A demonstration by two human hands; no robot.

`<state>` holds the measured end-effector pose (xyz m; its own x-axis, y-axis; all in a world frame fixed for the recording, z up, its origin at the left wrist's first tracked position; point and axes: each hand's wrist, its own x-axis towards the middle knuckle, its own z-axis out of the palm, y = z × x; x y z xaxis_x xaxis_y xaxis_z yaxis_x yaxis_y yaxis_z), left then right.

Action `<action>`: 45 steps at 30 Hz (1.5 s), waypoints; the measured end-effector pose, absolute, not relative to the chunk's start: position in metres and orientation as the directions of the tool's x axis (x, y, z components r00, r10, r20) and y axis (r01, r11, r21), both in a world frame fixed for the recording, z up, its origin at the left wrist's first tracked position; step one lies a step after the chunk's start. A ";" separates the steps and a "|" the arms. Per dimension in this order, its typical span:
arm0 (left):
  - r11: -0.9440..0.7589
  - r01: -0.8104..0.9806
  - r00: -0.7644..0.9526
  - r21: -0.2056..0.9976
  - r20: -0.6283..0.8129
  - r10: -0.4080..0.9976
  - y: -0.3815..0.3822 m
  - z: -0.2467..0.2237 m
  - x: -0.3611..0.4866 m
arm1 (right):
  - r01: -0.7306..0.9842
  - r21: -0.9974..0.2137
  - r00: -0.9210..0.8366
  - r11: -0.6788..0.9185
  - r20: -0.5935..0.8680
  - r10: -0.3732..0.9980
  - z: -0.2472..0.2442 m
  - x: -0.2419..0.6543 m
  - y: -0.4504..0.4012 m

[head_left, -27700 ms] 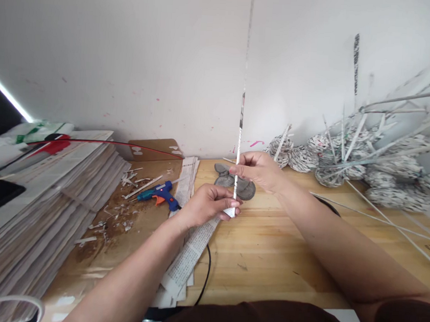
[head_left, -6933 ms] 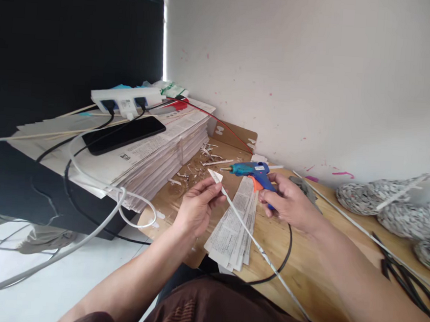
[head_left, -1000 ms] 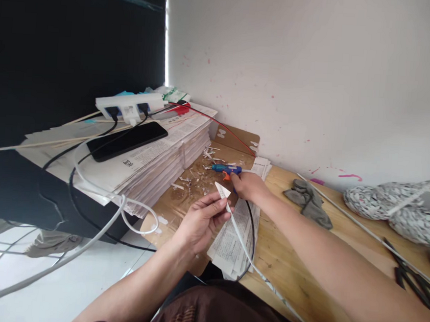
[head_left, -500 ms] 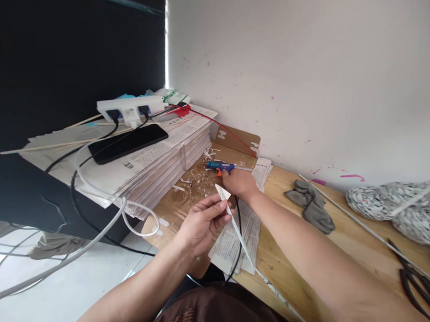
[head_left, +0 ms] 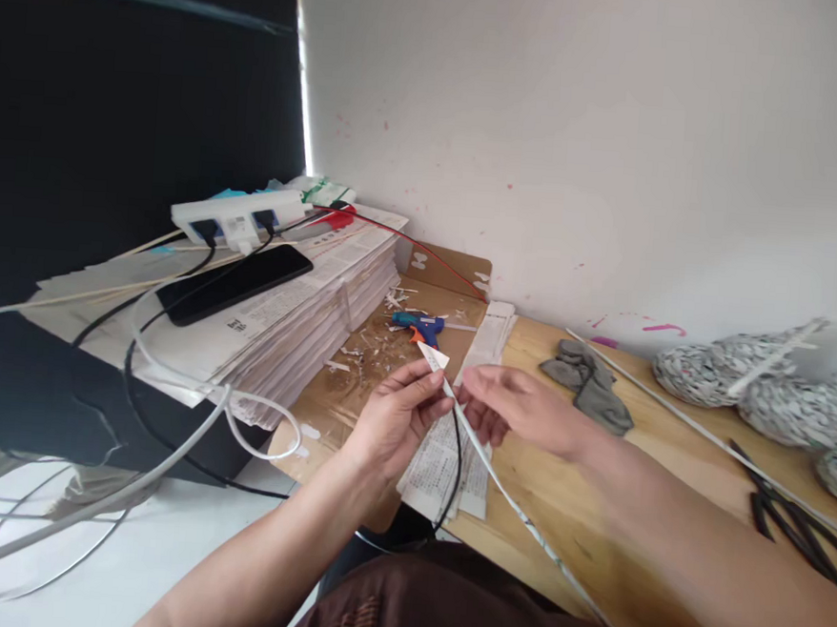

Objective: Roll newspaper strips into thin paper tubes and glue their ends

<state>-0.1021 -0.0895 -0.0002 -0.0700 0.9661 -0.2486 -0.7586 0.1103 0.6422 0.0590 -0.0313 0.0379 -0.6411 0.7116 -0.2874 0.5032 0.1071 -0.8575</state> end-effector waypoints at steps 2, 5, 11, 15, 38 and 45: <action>0.121 -0.748 -0.048 0.653 -0.236 0.971 -0.084 0.003 -0.092 | 0.491 -0.853 -0.578 0.177 -0.167 0.798 0.038 0.079 -0.051; 0.158 -0.722 0.019 0.674 -0.209 0.978 -0.077 0.008 -0.074 | 0.577 -0.762 -0.453 0.294 0.001 0.892 0.037 0.099 -0.068; 0.220 -0.681 0.114 0.698 -0.195 0.974 -0.070 0.012 -0.045 | 0.680 -0.620 -0.375 0.391 0.163 0.912 0.036 0.123 -0.078; 0.242 -0.650 0.126 0.720 -0.212 0.969 -0.067 0.013 -0.037 | 0.697 -0.591 -0.375 0.406 0.181 0.909 0.038 0.135 -0.081; 0.282 -0.593 0.154 0.754 -0.238 0.959 -0.067 0.005 -0.011 | 0.513 -0.840 -0.412 0.174 -0.063 0.909 0.027 0.165 -0.080; 0.326 -0.608 0.206 0.724 -0.253 0.945 -0.069 0.005 -0.007 | 0.029 -0.929 -0.634 -0.370 -0.303 0.711 0.015 0.171 -0.077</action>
<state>-0.0075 -0.0693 0.0047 0.2058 0.9453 -0.2531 -0.6081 0.3262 0.7237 0.1712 -0.0774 0.0147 -0.6343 0.7111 -0.3031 0.0293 -0.3697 -0.9287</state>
